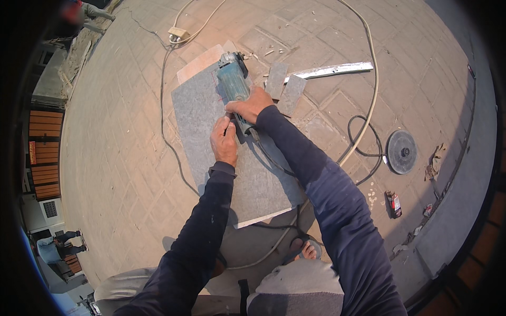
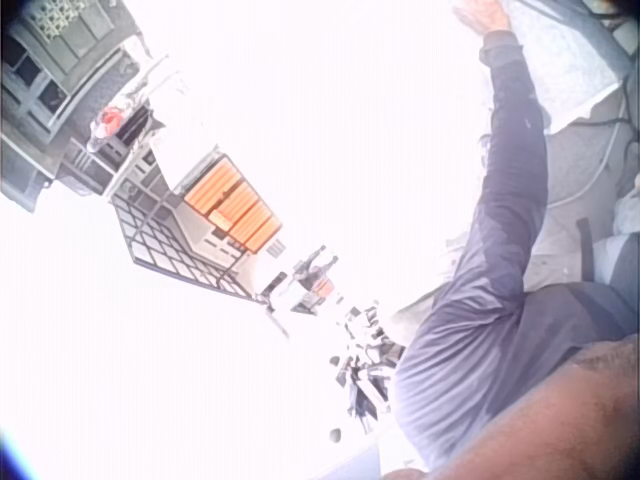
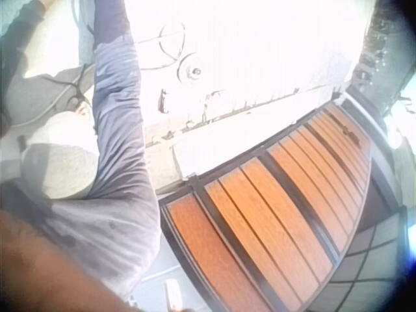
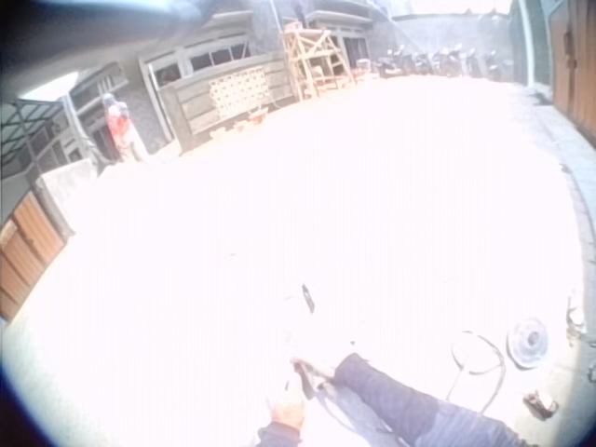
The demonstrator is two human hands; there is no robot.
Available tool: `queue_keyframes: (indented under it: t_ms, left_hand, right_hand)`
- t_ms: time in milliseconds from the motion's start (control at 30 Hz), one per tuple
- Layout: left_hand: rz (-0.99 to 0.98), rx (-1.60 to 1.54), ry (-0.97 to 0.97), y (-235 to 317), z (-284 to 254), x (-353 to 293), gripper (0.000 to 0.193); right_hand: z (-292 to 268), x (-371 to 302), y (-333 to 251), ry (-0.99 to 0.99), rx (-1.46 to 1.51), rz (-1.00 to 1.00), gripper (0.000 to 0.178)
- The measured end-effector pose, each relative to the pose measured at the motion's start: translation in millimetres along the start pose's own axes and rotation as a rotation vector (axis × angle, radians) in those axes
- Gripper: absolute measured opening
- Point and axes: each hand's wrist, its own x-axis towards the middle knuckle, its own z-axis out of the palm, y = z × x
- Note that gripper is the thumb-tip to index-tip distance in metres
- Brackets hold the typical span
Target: The person uses an angle grinder to cut a rectangular shape out of a large grey tile. They guide the tool along marked lines to create a precise cutout, then remove the cut piece and inspect the result.
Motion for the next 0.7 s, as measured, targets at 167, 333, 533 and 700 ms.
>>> queue_keyframes:
  t_ms: [167, 333, 533, 700]
  left_hand:
    - [0.033, 0.013, 0.008, 1.5, -1.4, 0.2, 0.03]
    - [0.021, 0.041, 0.006, 2.2, 1.7, -1.3, 0.029]
    - [0.026, 0.015, -0.003, 4.3, -1.7, -0.4, 0.029]
    - [0.045, 0.039, 0.016, 1.6, -2.2, -0.1, 0.028]
  right_hand:
    - [3.1, 1.2, 3.8, 0.021, 0.012, -0.019, 0.103]
    - [6.9, 2.7, 12.2, 0.103, 0.008, -0.068, 0.08]
    - [-1.9, -11.7, -2.8, 0.015, 0.024, -0.033, 0.106]
    - [-2.6, -19.1, -8.0, 0.019, 0.078, -0.021, 0.091]
